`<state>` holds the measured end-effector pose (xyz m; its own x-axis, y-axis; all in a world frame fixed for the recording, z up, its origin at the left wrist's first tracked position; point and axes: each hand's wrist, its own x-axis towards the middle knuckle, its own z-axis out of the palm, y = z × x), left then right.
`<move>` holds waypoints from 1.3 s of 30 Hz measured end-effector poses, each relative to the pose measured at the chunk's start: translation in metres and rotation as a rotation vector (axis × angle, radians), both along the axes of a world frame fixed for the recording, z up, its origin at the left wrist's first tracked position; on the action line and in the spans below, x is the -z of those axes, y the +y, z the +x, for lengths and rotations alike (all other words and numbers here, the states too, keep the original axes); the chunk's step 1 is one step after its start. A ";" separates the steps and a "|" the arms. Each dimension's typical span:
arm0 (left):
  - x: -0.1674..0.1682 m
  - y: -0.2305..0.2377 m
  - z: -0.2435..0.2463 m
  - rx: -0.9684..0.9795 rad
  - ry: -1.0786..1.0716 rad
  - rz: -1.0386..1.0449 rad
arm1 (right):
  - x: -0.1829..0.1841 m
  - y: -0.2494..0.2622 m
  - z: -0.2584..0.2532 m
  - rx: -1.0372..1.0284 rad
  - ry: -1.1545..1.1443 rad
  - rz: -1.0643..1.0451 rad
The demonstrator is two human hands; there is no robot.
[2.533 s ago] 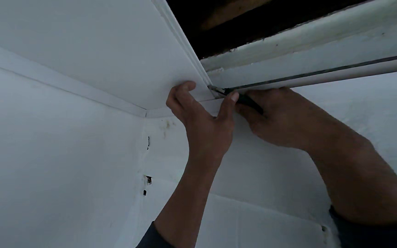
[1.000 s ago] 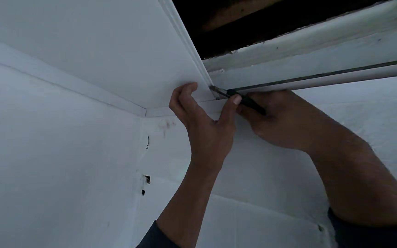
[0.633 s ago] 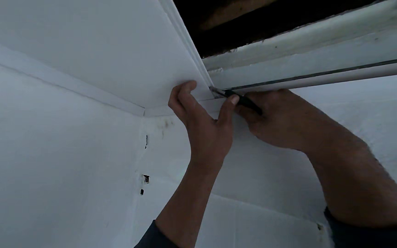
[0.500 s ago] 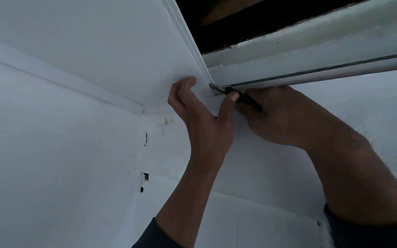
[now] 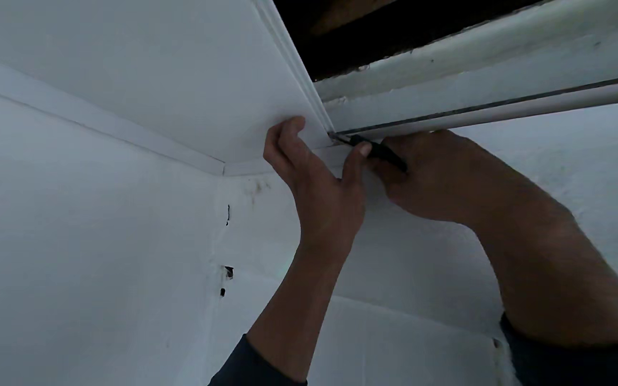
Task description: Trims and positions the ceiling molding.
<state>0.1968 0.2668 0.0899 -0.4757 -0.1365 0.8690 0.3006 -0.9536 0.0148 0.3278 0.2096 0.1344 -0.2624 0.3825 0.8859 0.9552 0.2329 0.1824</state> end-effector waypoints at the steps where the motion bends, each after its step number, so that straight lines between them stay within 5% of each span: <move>1: 0.000 -0.001 0.000 0.005 0.000 -0.008 | 0.000 -0.001 -0.001 0.005 0.006 -0.007; 23: 0.002 0.004 0.007 -0.038 -0.012 -0.019 | -0.005 -0.009 -0.006 0.106 0.054 -0.108; 31: 0.000 0.033 0.022 0.030 -0.080 0.209 | -0.006 -0.007 0.020 -0.067 -0.008 0.011; 39: -0.003 0.038 0.022 0.002 -0.096 0.221 | -0.008 -0.001 0.022 -0.242 -0.015 0.038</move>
